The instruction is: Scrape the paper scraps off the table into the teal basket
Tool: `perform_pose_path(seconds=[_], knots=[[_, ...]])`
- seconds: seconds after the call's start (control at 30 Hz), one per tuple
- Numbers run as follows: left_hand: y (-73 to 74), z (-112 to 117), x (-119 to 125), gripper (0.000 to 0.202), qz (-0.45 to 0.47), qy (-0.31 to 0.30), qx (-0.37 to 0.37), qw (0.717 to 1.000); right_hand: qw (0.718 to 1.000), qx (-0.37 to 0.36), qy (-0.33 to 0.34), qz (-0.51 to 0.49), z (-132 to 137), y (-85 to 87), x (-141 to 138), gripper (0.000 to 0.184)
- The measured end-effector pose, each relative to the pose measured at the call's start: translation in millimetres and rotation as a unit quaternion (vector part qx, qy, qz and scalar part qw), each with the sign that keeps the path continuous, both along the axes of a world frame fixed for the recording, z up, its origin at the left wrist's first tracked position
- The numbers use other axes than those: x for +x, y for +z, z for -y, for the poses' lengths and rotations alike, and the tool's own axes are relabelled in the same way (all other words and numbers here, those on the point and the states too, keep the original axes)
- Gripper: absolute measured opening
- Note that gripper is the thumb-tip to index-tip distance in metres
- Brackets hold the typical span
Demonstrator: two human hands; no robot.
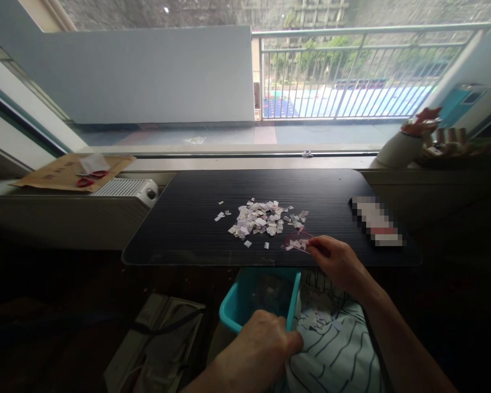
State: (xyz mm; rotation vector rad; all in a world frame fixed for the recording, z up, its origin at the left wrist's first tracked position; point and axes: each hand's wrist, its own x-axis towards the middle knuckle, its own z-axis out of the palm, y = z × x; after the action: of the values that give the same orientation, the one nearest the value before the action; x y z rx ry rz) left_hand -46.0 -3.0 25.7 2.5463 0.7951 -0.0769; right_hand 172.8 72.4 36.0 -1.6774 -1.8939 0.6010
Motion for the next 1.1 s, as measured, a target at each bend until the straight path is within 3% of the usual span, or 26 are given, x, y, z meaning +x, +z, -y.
perform_pose_path(seconds=[0.2,0.33,0.5,0.67,0.83,1.1], knots=[[-3.6,-1.3,2.3,0.009,0.004,-0.009,0.019,1.000,0.999,0.002,-0.041,0.032,3.6,-5.2,12.4,0.018],[-5.4,-2.2,6.8,0.005,0.010,-0.013,0.026,1.000,1.000,0.012,0.000,0.029,2.4,-1.5,3.7,0.022],[0.0,-3.9,10.8,0.004,0.000,-0.021,0.008,1.000,0.997,-0.027,0.061,0.028,6.4,6.2,-0.6,0.024],[4.3,-4.6,10.7,0.006,-0.004,-0.016,-0.005,1.000,0.999,-0.008,0.038,0.001,5.7,2.6,0.4,0.023],[7.4,-5.8,10.4,0.007,-0.001,-0.016,-0.014,1.000,0.995,-0.064,0.077,-0.021,12.6,4.1,-1.4,0.023],[4.6,-7.1,9.9,0.006,0.006,-0.012,-0.008,1.000,0.995,-0.075,0.044,-0.051,15.3,-2.6,15.4,0.024]])
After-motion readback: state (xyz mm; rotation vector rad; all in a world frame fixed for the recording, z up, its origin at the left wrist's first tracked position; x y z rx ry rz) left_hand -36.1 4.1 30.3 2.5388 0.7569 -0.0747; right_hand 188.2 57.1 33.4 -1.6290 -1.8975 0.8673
